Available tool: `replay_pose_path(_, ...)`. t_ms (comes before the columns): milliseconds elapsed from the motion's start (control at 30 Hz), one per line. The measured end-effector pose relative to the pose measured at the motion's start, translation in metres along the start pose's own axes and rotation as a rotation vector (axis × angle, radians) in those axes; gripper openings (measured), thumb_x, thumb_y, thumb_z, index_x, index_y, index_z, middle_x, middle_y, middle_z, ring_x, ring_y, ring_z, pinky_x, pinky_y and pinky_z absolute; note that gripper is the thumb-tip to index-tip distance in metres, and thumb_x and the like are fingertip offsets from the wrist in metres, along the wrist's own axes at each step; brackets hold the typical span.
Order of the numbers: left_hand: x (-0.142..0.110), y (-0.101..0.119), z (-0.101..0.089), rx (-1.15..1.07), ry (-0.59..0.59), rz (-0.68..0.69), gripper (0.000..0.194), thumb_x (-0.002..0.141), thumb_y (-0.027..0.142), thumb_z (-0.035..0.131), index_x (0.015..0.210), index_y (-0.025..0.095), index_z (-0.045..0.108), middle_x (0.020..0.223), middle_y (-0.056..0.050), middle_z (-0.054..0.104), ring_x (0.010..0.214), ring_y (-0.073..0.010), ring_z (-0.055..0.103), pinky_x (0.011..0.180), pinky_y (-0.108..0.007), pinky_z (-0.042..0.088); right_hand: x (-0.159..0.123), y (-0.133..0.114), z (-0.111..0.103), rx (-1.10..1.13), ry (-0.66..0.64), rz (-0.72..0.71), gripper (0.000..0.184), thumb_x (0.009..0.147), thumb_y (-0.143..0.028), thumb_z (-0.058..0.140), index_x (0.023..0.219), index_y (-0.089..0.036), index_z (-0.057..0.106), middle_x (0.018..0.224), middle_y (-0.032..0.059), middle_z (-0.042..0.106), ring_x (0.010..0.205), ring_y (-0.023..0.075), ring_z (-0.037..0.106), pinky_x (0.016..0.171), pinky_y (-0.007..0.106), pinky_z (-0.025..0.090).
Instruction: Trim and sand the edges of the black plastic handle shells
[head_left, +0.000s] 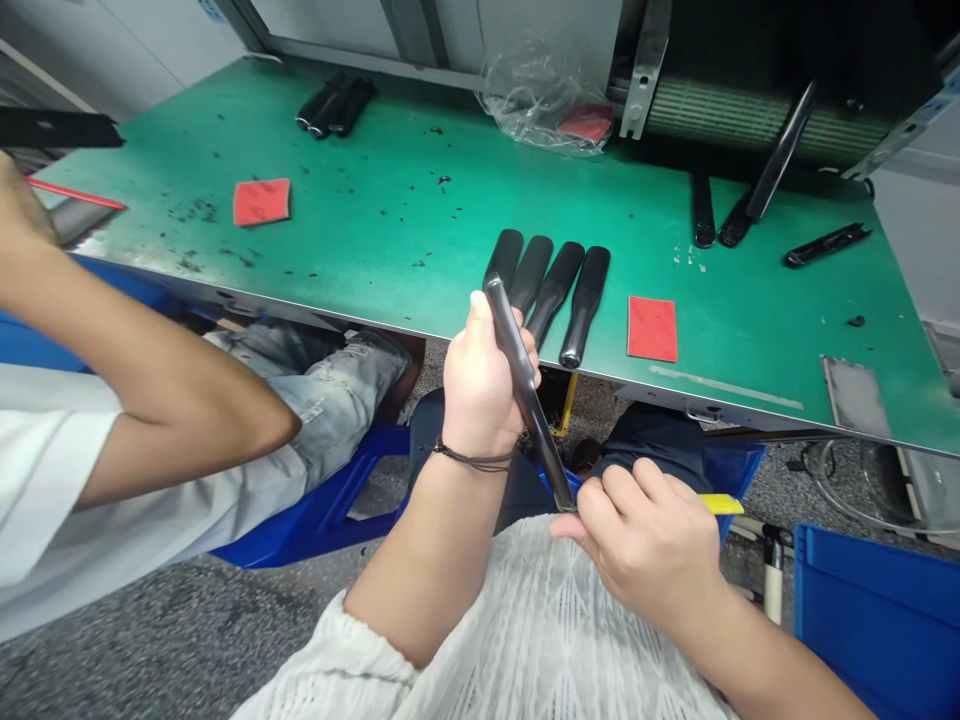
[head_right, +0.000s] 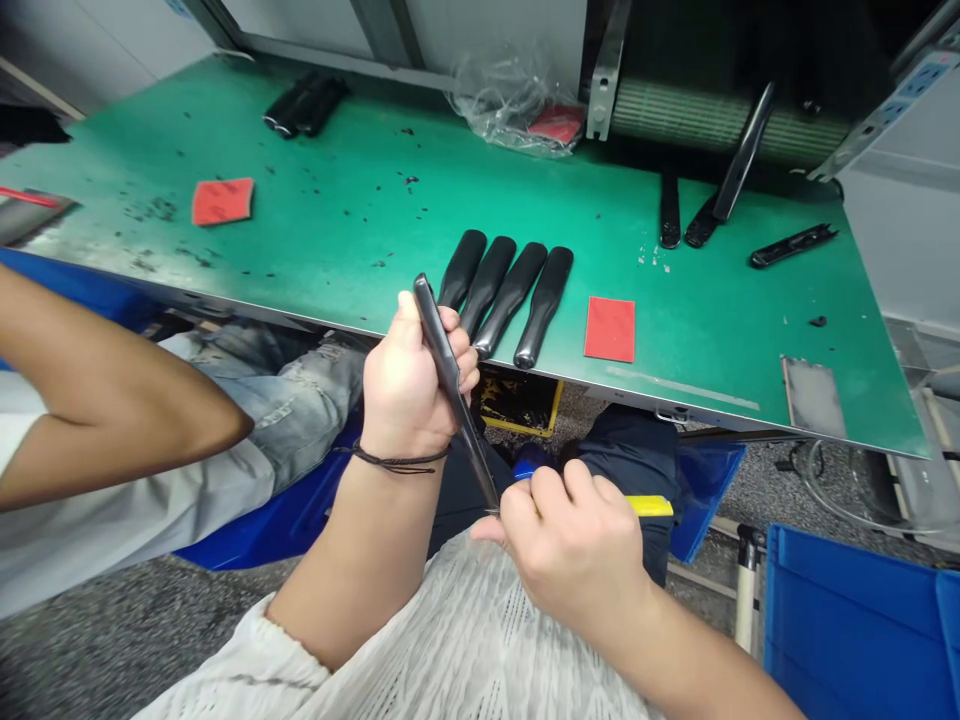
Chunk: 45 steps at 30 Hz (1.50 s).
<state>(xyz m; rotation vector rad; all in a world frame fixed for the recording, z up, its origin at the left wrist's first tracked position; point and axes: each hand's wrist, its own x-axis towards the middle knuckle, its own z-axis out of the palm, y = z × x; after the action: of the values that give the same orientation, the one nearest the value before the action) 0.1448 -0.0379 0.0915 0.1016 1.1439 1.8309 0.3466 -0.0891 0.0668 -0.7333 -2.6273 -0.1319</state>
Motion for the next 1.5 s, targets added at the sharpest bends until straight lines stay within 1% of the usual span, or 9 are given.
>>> replay_pose_path(300,0.011,-0.002,-0.012,-0.034,0.165,0.032,0.050,0.113,0.050,0.040,0.076,0.019,0.053,0.051,0.005,0.044,0.037,-0.0091,0.038,0.036,-0.019,0.028,0.000,0.014,-0.002,0.132,0.063,-0.016,0.048,0.108,-0.054,0.057,0.073,-0.022,0.055,0.064,-0.0001,0.044,0.065,0.0190,0.035,0.060,0.038,0.025)
replay_pose_path(500,0.020,0.005,-0.021,-0.044,0.218,0.080,0.050,0.113,0.049,0.041,0.076,0.019,0.054,0.053,0.004,0.046,0.039,-0.0097,0.041,0.038,-0.019,0.031,-0.009,0.032,0.021,0.147,-0.136,0.175,0.027,0.111,-0.022,0.042,0.130,-0.013,0.060,0.095,0.0076,0.065,0.080,0.0209,0.060,0.064,0.034,0.044)
replay_pose_path(667,0.023,0.004,-0.030,-0.031,0.246,0.094,0.045,0.110,0.050,0.047,0.078,0.019,0.055,0.058,0.002,0.051,0.043,-0.0111,0.046,0.041,-0.020,0.037,-0.021,0.044,0.044,0.034,-0.444,0.185,0.107,0.077,0.007,0.045,0.171,-0.035,0.021,0.090,-0.0006,0.059,0.059,0.0134,0.055,0.049,0.027,0.029)
replay_pose_path(767,0.025,0.011,-0.041,0.015,0.271,0.120,0.041,0.107,0.052,0.048,0.083,0.019,0.056,0.063,0.001,0.054,0.047,-0.0123,0.049,0.043,-0.022,0.040,-0.028,0.048,0.049,0.084,-0.423,0.282,0.101,0.087,0.001,0.049,0.174,-0.023,0.005,0.091,0.0014,0.063,0.061,0.0172,0.063,0.047,0.028,0.036)
replay_pose_path(900,0.033,0.043,-0.055,0.243,0.156,0.431,0.027,0.092,0.039,0.072,0.096,0.025,0.049,0.070,0.007,0.050,0.046,-0.0100,0.043,0.044,-0.022,0.034,-0.043,0.055,0.053,0.226,-0.341,0.365,0.059,0.103,-0.020,0.049,0.160,-0.017,0.033,0.113,0.0116,0.073,0.083,0.0264,0.077,0.064,0.038,0.061)
replay_pose_path(1033,0.058,0.093,-0.051,1.006,0.026,0.992,0.031,0.091,0.029,0.071,0.117,0.027,0.054,0.086,0.002,0.061,0.065,-0.0175,0.058,0.067,-0.032,0.051,-0.063,0.065,0.061,0.286,-0.342,0.417,0.055,0.103,-0.023,0.050,0.157,-0.017,0.037,0.131,0.0182,0.074,0.096,0.0313,0.081,0.074,0.045,0.067)
replay_pose_path(1200,0.103,0.126,-0.040,1.988,-0.524,1.098,0.030,0.093,0.013,0.043,0.106,0.021,0.069,0.108,-0.014,0.074,0.112,-0.0367,0.069,0.103,-0.058,0.050,-0.076,0.079,0.064,0.300,-0.343,0.434,0.055,0.100,-0.021,0.051,0.155,-0.018,0.045,0.131,0.0191,0.075,0.096,0.0322,0.082,0.076,0.048,0.069)
replay_pose_path(1300,0.124,0.117,-0.062,2.057,-0.666,1.132,0.048,0.080,0.001,0.038,0.105,0.021,0.073,0.122,-0.014,0.078,0.140,-0.0390,0.060,0.118,-0.069,0.041,-0.072,0.084,0.048,0.342,-0.288,0.461,0.054,0.099,-0.022,0.056,0.152,-0.020,0.050,0.129,0.0170,0.077,0.095,0.0303,0.082,0.078,0.047,0.069)
replay_pose_path(1500,0.150,0.088,-0.139,1.860,-0.781,1.147,0.044,0.080,0.009,0.048,0.110,0.024,0.078,0.144,-0.010,0.072,0.151,-0.0345,0.053,0.120,-0.052,0.052,-0.026,0.125,-0.002,0.270,-0.198,0.555,0.040,0.103,-0.025,0.058,0.143,-0.021,0.060,0.127,0.0124,0.077,0.107,0.0257,0.079,0.090,0.041,0.064)
